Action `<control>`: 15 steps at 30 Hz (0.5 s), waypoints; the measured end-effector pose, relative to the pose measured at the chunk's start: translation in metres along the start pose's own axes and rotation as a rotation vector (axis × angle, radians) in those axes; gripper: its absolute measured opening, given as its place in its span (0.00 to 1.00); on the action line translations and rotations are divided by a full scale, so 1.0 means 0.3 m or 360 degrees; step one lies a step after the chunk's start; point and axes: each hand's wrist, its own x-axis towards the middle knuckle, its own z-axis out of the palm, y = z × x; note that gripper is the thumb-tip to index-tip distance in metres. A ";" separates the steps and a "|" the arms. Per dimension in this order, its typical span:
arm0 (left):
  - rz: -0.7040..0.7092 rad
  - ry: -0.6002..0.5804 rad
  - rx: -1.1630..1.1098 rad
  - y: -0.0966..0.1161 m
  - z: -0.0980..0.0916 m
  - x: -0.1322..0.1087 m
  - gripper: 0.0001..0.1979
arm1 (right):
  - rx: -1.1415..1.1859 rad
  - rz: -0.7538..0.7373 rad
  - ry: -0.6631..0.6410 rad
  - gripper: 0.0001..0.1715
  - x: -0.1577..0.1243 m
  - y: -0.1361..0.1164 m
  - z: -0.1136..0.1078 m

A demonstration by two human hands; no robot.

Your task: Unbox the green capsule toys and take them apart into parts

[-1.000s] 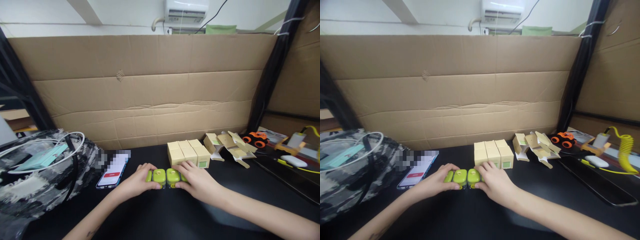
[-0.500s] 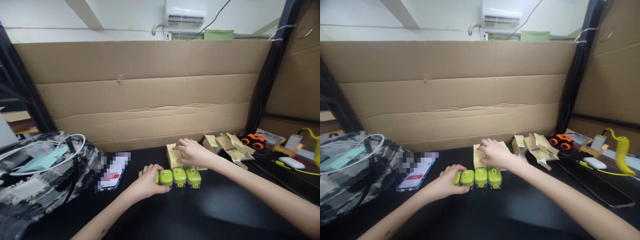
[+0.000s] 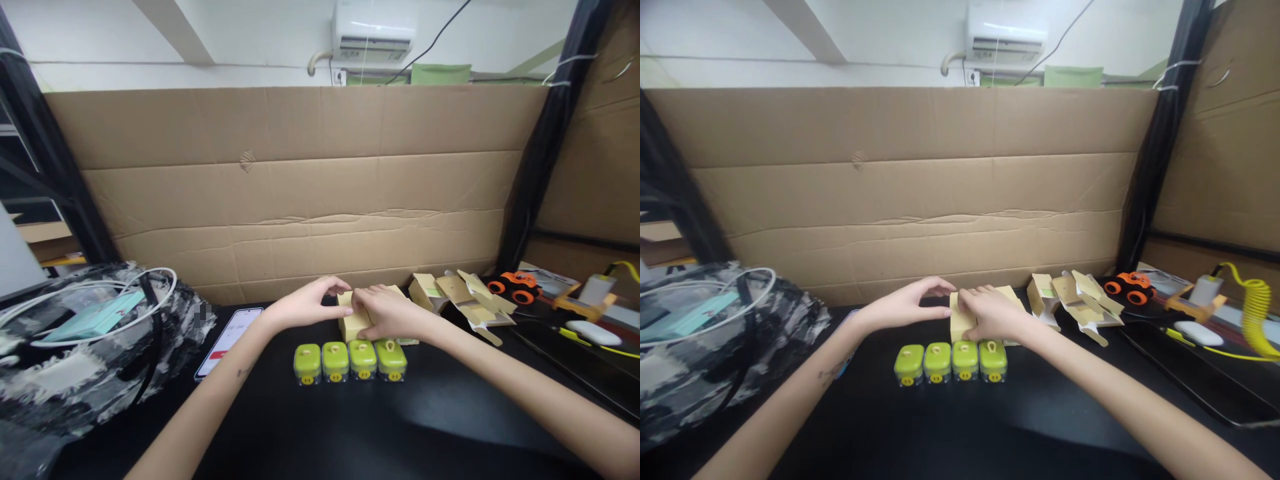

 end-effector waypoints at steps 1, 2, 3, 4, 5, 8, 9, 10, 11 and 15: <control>0.0018 0.0020 0.0063 -0.010 0.017 0.001 0.24 | 0.0041 0.0006 0.0026 0.21 -0.002 0.004 -0.008; 0.0020 0.0058 0.0117 -0.019 0.033 0.000 0.28 | 0.0088 0.0006 0.0051 0.23 -0.007 0.007 -0.020; 0.0020 0.0094 0.0152 -0.025 0.049 -0.002 0.33 | 0.0137 -0.0002 0.0073 0.23 -0.014 0.009 -0.036; 0.0032 0.0118 0.0153 -0.029 0.061 -0.004 0.37 | 0.0182 -0.0014 0.0094 0.23 -0.022 0.009 -0.055; 0.0063 0.0124 0.0116 -0.029 0.072 -0.006 0.39 | 0.0234 -0.0029 0.0122 0.22 -0.033 0.008 -0.076; 0.0231 0.0148 -0.0083 -0.018 0.088 -0.012 0.31 | 0.0382 -0.0077 0.0262 0.20 -0.065 -0.005 -0.133; 0.0271 0.0184 -0.0115 -0.013 0.089 -0.013 0.28 | 0.0395 -0.0103 0.0327 0.19 -0.072 -0.011 -0.144; 0.0291 0.0230 -0.0114 -0.010 0.090 -0.013 0.26 | 0.0380 -0.0138 0.0388 0.18 -0.076 -0.016 -0.150; 0.0292 0.0276 -0.0082 -0.009 0.090 -0.013 0.25 | 0.0340 -0.0176 0.0436 0.17 -0.077 -0.019 -0.151; 0.0204 0.0360 0.0069 -0.024 0.091 -0.008 0.29 | 0.0128 -0.0264 0.0596 0.15 -0.063 -0.022 -0.129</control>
